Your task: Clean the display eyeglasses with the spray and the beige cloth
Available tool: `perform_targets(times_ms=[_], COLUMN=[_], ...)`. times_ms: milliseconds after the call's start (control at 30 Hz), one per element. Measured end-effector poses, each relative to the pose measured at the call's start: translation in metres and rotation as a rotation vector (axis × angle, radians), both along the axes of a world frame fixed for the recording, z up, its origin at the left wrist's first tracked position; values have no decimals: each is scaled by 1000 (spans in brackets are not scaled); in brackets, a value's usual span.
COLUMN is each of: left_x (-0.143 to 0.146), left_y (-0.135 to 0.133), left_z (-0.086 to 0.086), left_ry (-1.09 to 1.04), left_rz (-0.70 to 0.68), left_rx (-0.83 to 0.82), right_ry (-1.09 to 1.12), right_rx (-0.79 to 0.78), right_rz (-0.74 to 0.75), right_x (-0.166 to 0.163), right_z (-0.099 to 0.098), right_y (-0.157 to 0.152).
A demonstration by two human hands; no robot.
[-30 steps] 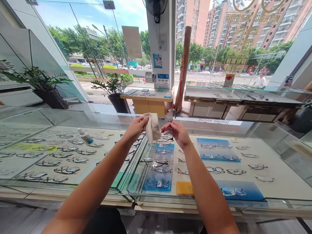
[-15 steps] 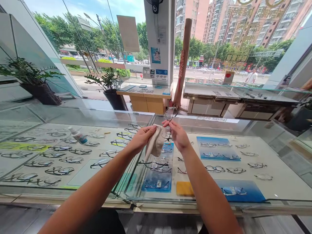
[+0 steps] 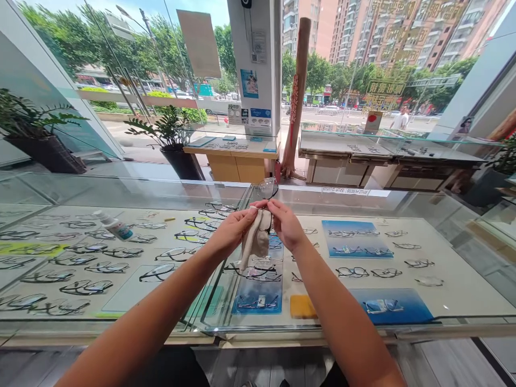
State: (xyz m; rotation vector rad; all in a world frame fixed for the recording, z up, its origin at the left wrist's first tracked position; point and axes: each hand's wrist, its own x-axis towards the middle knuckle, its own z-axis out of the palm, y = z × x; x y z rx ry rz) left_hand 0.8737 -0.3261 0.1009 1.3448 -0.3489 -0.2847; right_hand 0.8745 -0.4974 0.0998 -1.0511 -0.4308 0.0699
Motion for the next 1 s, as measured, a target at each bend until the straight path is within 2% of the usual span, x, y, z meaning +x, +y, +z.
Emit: perform_targets(times_ms=[267, 400, 600, 1000], left_x=[-4, -7, -7, -13], left_y=[-1, 0, -1, -11], left_z=[-1, 1, 0, -7], left_ry=[13, -1, -60, -215], left_rz=[-19, -38, -130, 104], left_rx=[-33, -35, -57, -18], right_ry=[27, 54, 70, 90], right_rx=[-30, 5, 43, 25], right_rz=[-19, -32, -69, -40], right_x=[-7, -7, -6, -18], right_z=[4, 5, 5, 7], right_y=[3, 3, 2, 12])
